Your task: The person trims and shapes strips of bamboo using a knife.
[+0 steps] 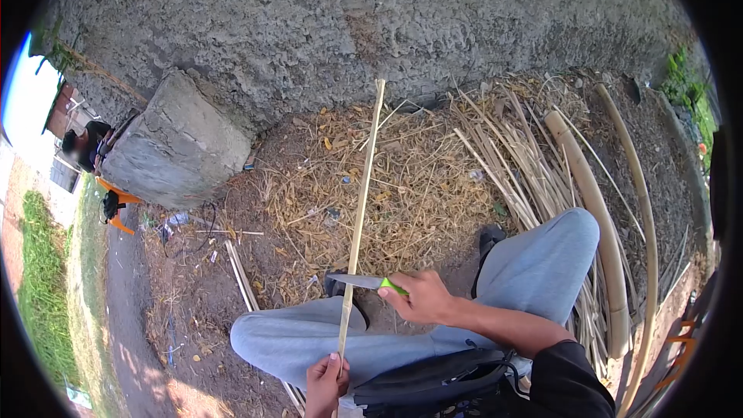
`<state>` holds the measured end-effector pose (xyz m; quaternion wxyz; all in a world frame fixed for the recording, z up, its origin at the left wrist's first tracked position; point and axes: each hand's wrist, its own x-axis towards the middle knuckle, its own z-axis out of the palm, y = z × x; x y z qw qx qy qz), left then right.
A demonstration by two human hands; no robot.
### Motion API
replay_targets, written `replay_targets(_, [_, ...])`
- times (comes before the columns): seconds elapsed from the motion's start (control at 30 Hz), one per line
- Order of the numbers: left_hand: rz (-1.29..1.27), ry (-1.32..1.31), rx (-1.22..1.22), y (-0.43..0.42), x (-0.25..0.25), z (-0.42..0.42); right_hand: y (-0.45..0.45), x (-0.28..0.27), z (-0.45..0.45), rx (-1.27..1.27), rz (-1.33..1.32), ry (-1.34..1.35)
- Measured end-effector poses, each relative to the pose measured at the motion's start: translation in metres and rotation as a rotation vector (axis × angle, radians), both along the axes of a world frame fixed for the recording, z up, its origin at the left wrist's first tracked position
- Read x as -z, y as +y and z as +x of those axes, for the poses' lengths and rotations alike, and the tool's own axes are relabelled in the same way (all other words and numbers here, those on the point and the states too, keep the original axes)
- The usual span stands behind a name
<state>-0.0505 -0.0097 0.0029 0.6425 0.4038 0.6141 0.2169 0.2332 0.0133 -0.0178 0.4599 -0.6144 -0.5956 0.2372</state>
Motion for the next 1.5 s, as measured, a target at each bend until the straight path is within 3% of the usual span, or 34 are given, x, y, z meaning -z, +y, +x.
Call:
replay_targets(0.07, [-0.16,-0.115,0.023,0.012,-0.009,0.016,-0.005,0.003,-0.011,-0.119,-0.001,-0.138])
replay_targets(0.33, [-0.14,-0.109,0.143,0.021,0.0,0.03,-0.001,0.001,0.0,-0.102,0.061,-0.217])
replay_targets(0.5, [-0.085,-0.08,0.112,0.023,0.012,0.033,0.013,0.017,0.004,0.076,0.051,-0.295])
replay_targets(0.73, [-0.16,-0.128,0.095,0.024,0.018,0.027,0.005,0.028,-0.001,-0.006,0.075,-0.303])
replay_targets(0.8, [-0.149,-0.126,0.1,0.021,0.016,0.023,0.021,0.028,0.017,0.189,-0.012,-0.317])
replay_targets(0.87, [-0.201,-0.102,0.111,0.024,0.011,0.025,0.019,0.026,0.016,0.221,0.044,-0.347])
replay_targets(0.97, [-0.202,-0.226,0.121,0.026,0.015,0.017,0.01,0.017,0.01,0.031,0.103,-0.422])
replay_targets(1.07, [-0.16,-0.16,0.139,0.024,0.013,0.021,0.016,0.022,0.018,0.067,0.115,-0.39])
replay_targets(1.13, [-0.183,-0.133,0.15,0.023,0.007,0.021,0.034,0.026,0.034,0.349,0.067,-0.37])
replay_targets(1.2, [-0.209,-0.11,0.157,0.022,0.005,0.018,0.025,0.025,0.026,0.288,0.011,-0.326])
replay_targets(1.27, [-0.186,-0.16,0.168,0.023,0.008,0.017,0.011,0.017,0.013,0.072,0.099,-0.419])
replay_targets(1.33, [-0.165,-0.12,0.196,0.023,0.009,0.016,0.015,0.018,0.022,0.064,0.129,-0.4])
replay_targets(1.4, [-0.167,-0.063,0.219,0.013,0.014,0.01,0.037,0.022,0.05,0.4,-0.056,-0.302])
replay_targets(1.43, [-0.116,-0.081,0.246,0.011,0.022,0.007,0.044,0.029,0.063,0.415,-0.153,-0.349])
replay_targets(1.5, [-0.05,-0.106,0.288,0.01,0.03,0.003,0.036,0.021,0.055,0.35,-0.087,-0.338])
